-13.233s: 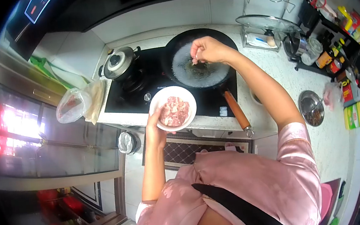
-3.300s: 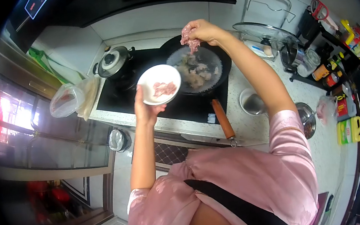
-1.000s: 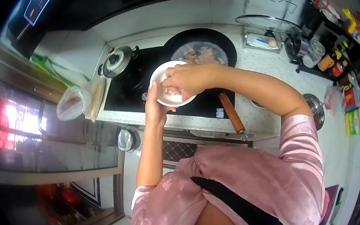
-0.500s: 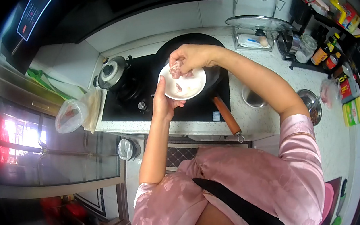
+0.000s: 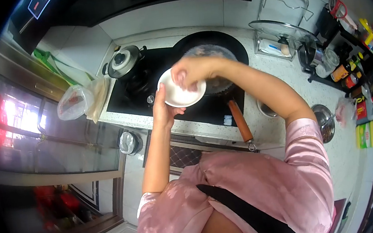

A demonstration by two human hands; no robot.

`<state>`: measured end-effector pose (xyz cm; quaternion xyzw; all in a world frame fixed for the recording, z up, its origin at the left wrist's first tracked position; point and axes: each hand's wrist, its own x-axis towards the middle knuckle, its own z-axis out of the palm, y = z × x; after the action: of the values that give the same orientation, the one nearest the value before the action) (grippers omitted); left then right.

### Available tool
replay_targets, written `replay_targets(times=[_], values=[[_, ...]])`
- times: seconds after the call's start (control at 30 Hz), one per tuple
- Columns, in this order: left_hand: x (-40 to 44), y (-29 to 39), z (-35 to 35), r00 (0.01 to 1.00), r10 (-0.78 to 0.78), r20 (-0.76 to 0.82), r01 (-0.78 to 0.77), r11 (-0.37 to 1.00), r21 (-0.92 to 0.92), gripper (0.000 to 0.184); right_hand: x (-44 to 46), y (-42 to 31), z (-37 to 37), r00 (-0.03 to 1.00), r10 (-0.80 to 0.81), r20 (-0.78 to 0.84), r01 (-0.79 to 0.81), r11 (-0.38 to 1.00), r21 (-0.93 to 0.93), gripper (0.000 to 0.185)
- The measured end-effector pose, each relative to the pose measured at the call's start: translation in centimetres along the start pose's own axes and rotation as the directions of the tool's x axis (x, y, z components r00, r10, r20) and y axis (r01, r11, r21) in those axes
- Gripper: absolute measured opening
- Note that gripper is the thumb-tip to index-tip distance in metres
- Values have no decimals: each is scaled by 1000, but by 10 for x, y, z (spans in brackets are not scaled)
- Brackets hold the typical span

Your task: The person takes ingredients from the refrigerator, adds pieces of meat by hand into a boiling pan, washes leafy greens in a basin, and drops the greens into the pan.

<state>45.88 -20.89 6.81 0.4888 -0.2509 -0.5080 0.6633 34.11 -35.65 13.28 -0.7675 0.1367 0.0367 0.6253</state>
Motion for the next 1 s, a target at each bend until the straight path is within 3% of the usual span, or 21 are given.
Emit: replay_targets(times=[0.1, 0.13, 0.2, 0.27, 0.33, 0.4, 0.43, 0.5, 0.53, 0.6, 0.63, 0.7, 0.73, 0.8, 0.83, 0.93, 0.97, 1.0], values=[[-6, -3, -20, 996, -10, -84, 9, 1000, -10, 63, -3, -13, -33, 988, -80, -135, 97, 988, 119, 17], [-11, -1, -23, 997, 7, -73, -13, 996, -87, 53, -1, -11, -45, 984, -80, -160, 101, 986, 131, 16], [-23, 2, -29, 996, 33, -80, -44, 989, -138, 55, 10, 10, -66, 983, -63, -174, 76, 995, 65, 14], [-34, -2, -43, 992, 37, -117, -48, 994, -98, 63, 20, 34, -74, 953, 63, -296, -59, 998, 21, 13], [-44, -7, -54, 989, 25, -149, -45, 990, -133, 63, 34, 56, -77, 918, 134, -374, -114, 991, 74, 5], [-53, -11, -62, 983, 31, -183, -57, 989, -140, 64, 48, 71, -79, 913, 122, -389, -171, 981, -96, 17], [-58, -12, -66, 978, 24, -206, -55, 988, -145, 65, 55, 76, -79, 916, 123, -382, -172, 980, -96, 17], [-68, -9, -63, 968, 30, -250, -78, 979, -186, 58, 68, 76, -72, 873, 73, -483, -301, 859, -414, 22], [-70, -11, -66, 966, 27, -257, -77, 979, -186, 58, 71, 72, -68, 876, 75, -477, -299, 860, -414, 22], [-73, -15, -71, 966, 32, -255, -88, 974, -210, 59, 74, 61, -64, 872, 164, -461, -442, 670, -596, 29], [-76, -15, -71, 965, 32, -262, -90, 973, -213, 59, 78, 64, -65, 875, 166, -455, -439, 669, -600, 29], [-80, -15, -71, 958, 28, -286, -95, 971, -220, 58, 87, 68, -70, 885, 71, -461, -404, 612, -680, 28], [-81, -16, -73, 956, 26, -291, -95, 970, -224, 58, 90, 68, -74, 887, 74, -456, -402, 610, -683, 28], [-83, -18, -76, 955, 41, -294, -112, 967, -227, 57, 95, 69, -81, 906, 296, -302, -394, 850, -351, 15], [-84, -18, -77, 954, 36, -296, -108, 967, -230, 57, 96, 73, -81, 932, 276, -234, -333, 907, -259, 5], [-87, -19, -80, 956, 50, -288, -119, 966, -229, 59, 87, 78, -79, 957, 186, -223, -229, 955, -188, 17], [-88, -19, -81, 952, 26, -304, -97, 971, -220, 62, 83, 85, -83, 979, 158, -126, -188, 941, -280, 21], [-89, -19, -81, 948, 3, -319, -74, 975, -211, 65, 74, 81, -79, 978, 164, -132, -195, 941, -275, 21]])
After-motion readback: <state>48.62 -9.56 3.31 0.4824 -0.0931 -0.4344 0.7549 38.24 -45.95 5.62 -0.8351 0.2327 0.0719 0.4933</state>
